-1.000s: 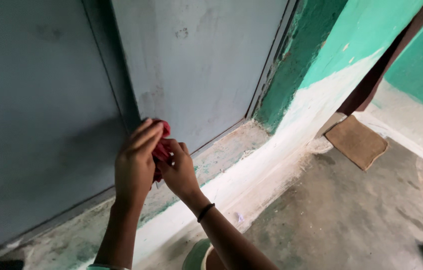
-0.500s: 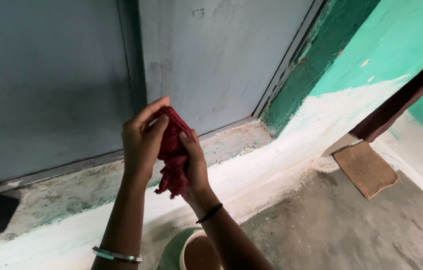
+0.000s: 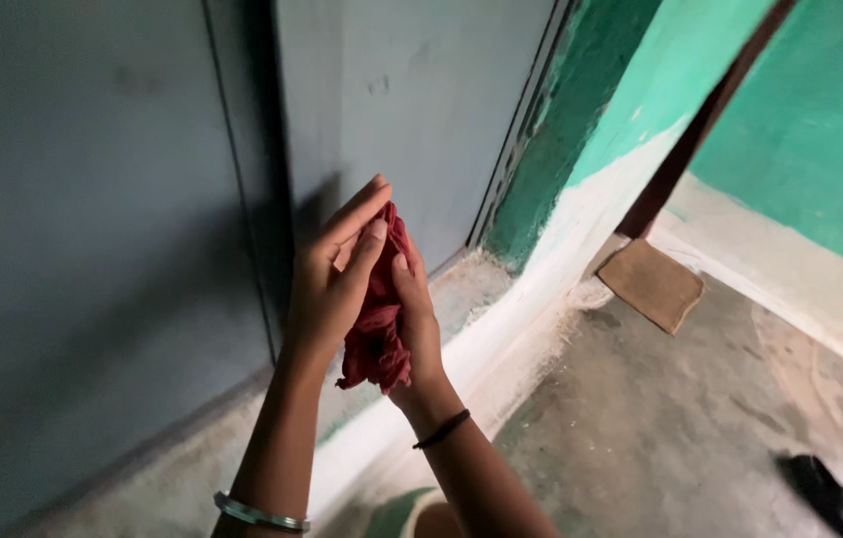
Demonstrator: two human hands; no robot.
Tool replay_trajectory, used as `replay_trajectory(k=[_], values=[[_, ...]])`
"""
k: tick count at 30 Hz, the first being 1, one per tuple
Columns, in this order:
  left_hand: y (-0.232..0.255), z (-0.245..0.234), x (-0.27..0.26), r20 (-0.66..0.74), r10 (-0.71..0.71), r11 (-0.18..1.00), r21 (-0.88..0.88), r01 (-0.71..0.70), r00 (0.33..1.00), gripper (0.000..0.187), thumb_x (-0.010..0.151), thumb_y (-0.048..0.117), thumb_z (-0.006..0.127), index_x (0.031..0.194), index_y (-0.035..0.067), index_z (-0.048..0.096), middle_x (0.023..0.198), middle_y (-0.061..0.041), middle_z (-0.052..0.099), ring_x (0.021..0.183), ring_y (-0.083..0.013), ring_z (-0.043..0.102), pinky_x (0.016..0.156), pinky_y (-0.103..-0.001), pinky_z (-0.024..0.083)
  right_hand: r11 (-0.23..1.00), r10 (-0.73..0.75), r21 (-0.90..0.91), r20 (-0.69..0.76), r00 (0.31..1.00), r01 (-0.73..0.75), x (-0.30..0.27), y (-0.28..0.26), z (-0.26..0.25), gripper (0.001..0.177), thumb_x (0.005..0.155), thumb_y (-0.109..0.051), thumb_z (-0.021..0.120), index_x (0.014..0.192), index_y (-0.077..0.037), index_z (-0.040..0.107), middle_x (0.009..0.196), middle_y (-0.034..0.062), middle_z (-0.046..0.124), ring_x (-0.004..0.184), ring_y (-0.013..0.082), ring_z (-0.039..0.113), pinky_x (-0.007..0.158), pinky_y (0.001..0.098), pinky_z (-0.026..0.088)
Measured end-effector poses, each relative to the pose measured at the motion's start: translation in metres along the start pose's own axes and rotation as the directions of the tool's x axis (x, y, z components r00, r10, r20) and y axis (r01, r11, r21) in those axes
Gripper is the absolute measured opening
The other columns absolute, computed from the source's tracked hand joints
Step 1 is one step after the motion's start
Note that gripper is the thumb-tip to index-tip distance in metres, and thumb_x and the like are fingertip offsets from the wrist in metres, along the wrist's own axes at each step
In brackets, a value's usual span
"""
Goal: The person cleans a metal door using a red cloth, wiping the flat panels and the lower edges.
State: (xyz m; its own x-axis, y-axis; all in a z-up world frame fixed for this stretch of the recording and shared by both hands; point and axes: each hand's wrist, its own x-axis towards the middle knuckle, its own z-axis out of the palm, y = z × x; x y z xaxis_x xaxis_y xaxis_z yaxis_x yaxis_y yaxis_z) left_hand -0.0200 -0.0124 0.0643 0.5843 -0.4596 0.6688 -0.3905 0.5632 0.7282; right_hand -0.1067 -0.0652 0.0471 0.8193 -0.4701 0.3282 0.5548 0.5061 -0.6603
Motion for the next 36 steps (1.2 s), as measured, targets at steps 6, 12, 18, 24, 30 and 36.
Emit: replay_trajectory(k=[6,12,18,24,30,36], values=[[0.021,-0.042,0.041,0.157,0.055,0.993,-0.108,-0.039,0.986,0.037,0.106,0.007,0.056,0.143,-0.001,0.058,0.151,-0.017,0.059,0.142,-0.0240,0.057,0.120,-0.033,0.045,0.972,-0.233,-0.073,-0.130,0.964,0.225,0.026,0.035,0.048,0.053,0.108,-0.026,0.042,0.158,-0.008,0.035,0.154,0.0144,0.047,0.140,0.0244,0.050,0.115,0.0389,0.043],[0.051,-0.062,0.043,-0.076,0.304,0.921,0.279,-0.272,0.950,0.030,0.104,-0.004,0.056,0.129,0.002,0.071,0.135,-0.009,0.074,0.123,-0.0188,0.073,0.109,-0.028,0.058,0.863,-0.464,-0.297,-0.144,0.874,0.409,0.035,0.029,0.074,0.055,0.110,-0.028,0.042,0.161,-0.008,0.033,0.163,0.0109,0.041,0.144,0.0225,0.048,0.103,0.0332,0.050],[0.062,-0.066,0.080,-0.048,0.578,0.758,0.402,-0.514,0.815,0.040,0.119,0.004,0.059,0.156,0.000,0.045,0.163,-0.012,0.046,0.153,-0.0259,0.046,0.131,-0.037,0.041,0.573,-0.619,-0.684,0.000,0.785,0.452,0.070,-0.003,0.097,0.056,0.110,-0.032,0.040,0.162,-0.014,0.031,0.168,0.0134,0.034,0.146,0.0280,0.043,0.093,0.0383,0.058],[0.048,-0.063,0.085,0.010,0.608,0.701,0.463,-0.543,0.794,0.039,0.123,0.008,0.052,0.160,0.002,0.041,0.167,-0.015,0.038,0.160,-0.0297,0.034,0.134,-0.044,0.028,0.168,-0.579,-0.823,0.364,0.730,0.543,0.083,0.017,0.077,0.048,0.121,-0.037,0.038,0.162,-0.012,0.032,0.179,0.0100,0.006,0.168,0.0279,0.007,0.142,0.0445,0.012],[0.049,-0.074,0.110,0.131,0.643,0.603,0.521,-0.604,0.755,0.038,0.125,0.007,0.048,0.163,0.003,0.045,0.167,-0.015,0.038,0.160,-0.0323,0.034,0.135,-0.046,0.028,0.121,-0.580,-0.835,0.379,0.721,0.536,0.089,0.017,0.072,0.047,0.122,-0.035,0.036,0.161,-0.010,0.038,0.179,0.0088,0.007,0.166,0.0296,0.004,0.140,0.0426,0.010],[0.043,-0.067,0.114,0.165,0.680,0.500,0.608,-0.616,0.714,0.042,0.122,0.016,0.045,0.160,0.000,0.044,0.165,-0.019,0.046,0.155,-0.0336,0.044,0.133,-0.055,0.027,-0.041,-0.689,-0.817,0.440,0.576,0.575,0.150,-0.002,0.060,0.043,0.122,-0.032,0.043,0.160,-0.013,0.041,0.178,0.0076,0.015,0.163,0.0272,0.013,0.140,0.0389,0.014]])
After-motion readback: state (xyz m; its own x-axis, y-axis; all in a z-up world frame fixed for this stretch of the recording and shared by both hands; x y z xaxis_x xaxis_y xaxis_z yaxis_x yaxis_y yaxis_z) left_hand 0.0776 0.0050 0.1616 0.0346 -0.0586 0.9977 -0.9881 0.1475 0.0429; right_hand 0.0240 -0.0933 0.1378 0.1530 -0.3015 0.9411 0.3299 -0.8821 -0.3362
